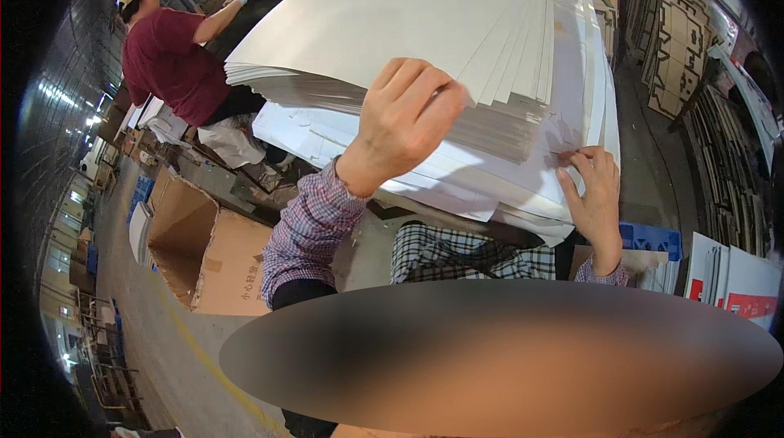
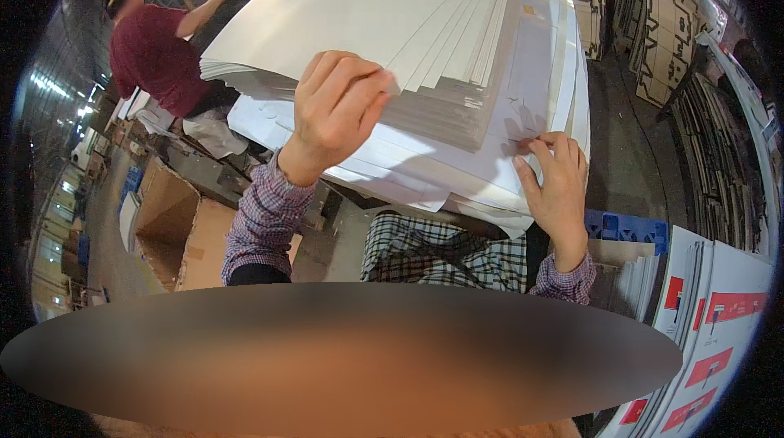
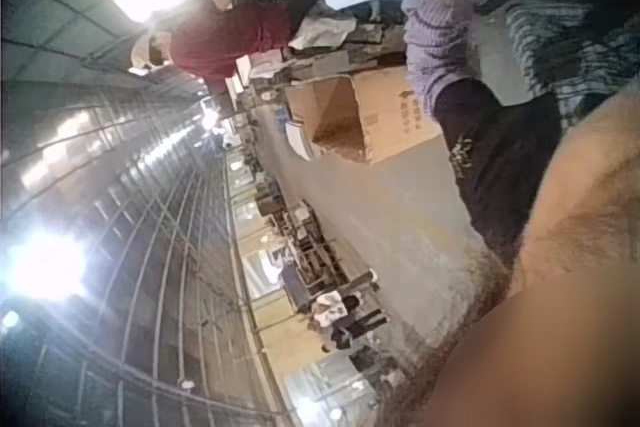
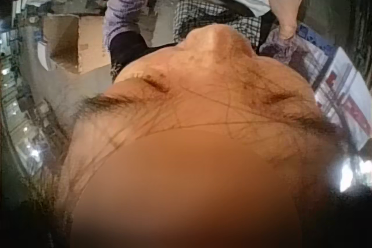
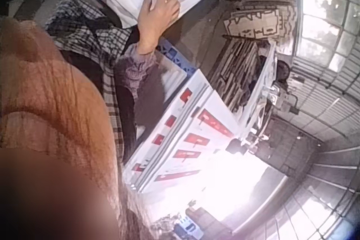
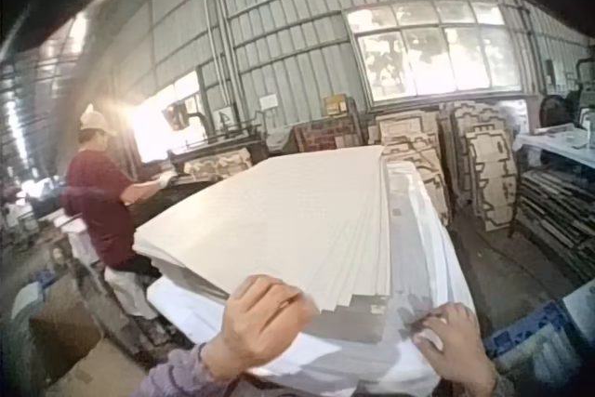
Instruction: Manually flipping and aligning stacks of large paper or cardboard sheets in a manufacturing facility.
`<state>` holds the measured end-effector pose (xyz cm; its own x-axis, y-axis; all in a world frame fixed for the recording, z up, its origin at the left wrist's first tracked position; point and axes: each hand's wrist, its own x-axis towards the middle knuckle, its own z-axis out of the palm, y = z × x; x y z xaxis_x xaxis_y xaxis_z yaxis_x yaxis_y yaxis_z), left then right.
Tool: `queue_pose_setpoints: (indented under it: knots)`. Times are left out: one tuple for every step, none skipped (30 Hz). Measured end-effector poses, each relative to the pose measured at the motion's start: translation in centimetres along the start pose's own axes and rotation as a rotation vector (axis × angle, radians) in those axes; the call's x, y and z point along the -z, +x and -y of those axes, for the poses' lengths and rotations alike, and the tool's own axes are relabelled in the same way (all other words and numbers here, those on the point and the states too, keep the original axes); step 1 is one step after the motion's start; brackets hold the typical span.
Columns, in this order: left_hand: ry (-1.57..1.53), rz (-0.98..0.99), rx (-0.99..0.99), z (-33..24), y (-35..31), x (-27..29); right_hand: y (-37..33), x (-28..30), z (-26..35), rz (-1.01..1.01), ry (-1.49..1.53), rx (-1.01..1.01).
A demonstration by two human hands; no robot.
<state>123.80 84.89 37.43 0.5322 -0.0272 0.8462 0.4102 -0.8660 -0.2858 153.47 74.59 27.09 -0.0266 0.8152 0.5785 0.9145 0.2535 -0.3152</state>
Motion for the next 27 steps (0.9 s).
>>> queue_pose_setpoints:
  knots:
    - [0.029, 0.053, -0.023, -0.4, 0.8, 0.0, 0.1, 0.1, -0.2, 0.008, -0.002, -0.005]
    - [0.057, 0.106, -0.047, -0.6, 1.3, -0.2, 0.2, 0.2, -0.3, 0.008, -0.003, -0.008]
    - [0.059, 0.108, -0.048, -0.6, 1.5, -0.6, 0.3, 0.3, -0.3, 0.0, -0.001, 0.004]
    - [0.049, 0.074, -0.081, -0.7, 1.6, -1.0, 0.3, 0.4, -0.4, -0.008, 0.001, 0.015]
    - [0.039, 0.04, -0.114, -0.7, 1.8, -1.4, 0.3, 0.4, -0.5, -0.009, 0.003, 0.014]
    - [0.04, 0.042, -0.113, -0.8, 1.8, -1.6, 0.3, 0.4, -0.7, -0.007, 0.006, 0.01]
    - [0.089, 0.031, -0.091, -0.9, 1.7, -1.7, 0.3, 0.4, -0.8, -0.004, 0.009, 0.005]
    - [0.138, 0.02, -0.068, -1.0, 1.7, -1.8, 0.4, 0.5, -1.0, -0.003, 0.011, 0.006]
    - [0.135, 0.022, -0.071, -1.1, 1.6, -2.1, 0.3, 0.5, -1.2, -0.005, 0.016, 0.003]
    - [0.132, 0.016, -0.029, -1.1, 1.5, -2.2, 0.3, 0.6, -1.4, -0.007, 0.02, 0.001]
    - [0.129, 0.01, 0.012, -1.2, 1.5, -2.3, 0.3, 0.7, -1.5, -0.008, 0.021, -0.002]
    - [0.128, 0.012, 0.011, -1.5, 1.6, -2.3, 0.4, 0.8, -1.7, -0.005, 0.022, 0.002]
    - [0.154, 0.069, 0.037, -1.8, 2.0, -2.0, 0.6, 0.9, -1.8, -0.002, 0.023, 0.006]
    - [0.181, 0.127, 0.063, -2.1, 2.4, -1.9, 0.6, 1.0, -2.0, -0.002, 0.024, 0.004]
    - [0.179, 0.127, 0.063, -2.4, 2.9, -1.9, 0.6, 1.1, -2.1, -0.007, 0.022, 0.006]
    - [0.193, 0.161, 0.043, -2.7, 3.5, -1.9, 0.6, 1.3, -2.3, -0.012, 0.019, 0.009]
    - [0.206, 0.195, 0.022, -2.9, 3.9, -2.1, 0.6, 1.4, -2.4, -0.011, 0.017, 0.007]
    - [0.206, 0.195, 0.023, -3.1, 4.2, -2.3, 0.7, 1.5, -2.5, -0.009, 0.016, 0.004]
    - [0.218, 0.201, 0.001, -3.3, 4.4, -2.5, 0.7, 1.5, -2.5, -0.008, 0.014, 0.001]
    - [0.229, 0.208, -0.021, -3.4, 4.5, -2.7, 0.6, 1.5, -2.6, -0.007, 0.014, 0.001]
    - [0.228, 0.207, -0.021, -3.6, 4.6, -2.8, 0.6, 1.5, -2.7, -0.001, 0.018, 0.001]
    - [0.241, 0.201, -0.013, -3.6, 4.7, -2.9, 0.6, 1.4, -2.8, 0.005, 0.023, 0.001]
    - [0.254, 0.195, -0.005, -3.7, 4.7, -3.0, 0.6, 1.3, -2.8, 0.006, 0.022, 0.001]
    - [0.25, 0.195, -0.006, -3.5, 4.5, -3.1, 0.6, 1.1, -2.9, 0.012, 0.028, -0.003]
    - [0.264, 0.195, 0.019, -3.2, 4.4, -3.0, 0.6, 0.9, -3.0, 0.018, 0.034, -0.007]
    - [0.278, 0.195, 0.044, -3.0, 4.2, -3.0, 0.5, 0.8, -3.0, 0.019, 0.033, -0.009]
    - [0.278, 0.195, 0.045, -3.0, 3.9, -3.0, 0.5, 0.7, -3.1, 0.019, 0.02, 0.011]
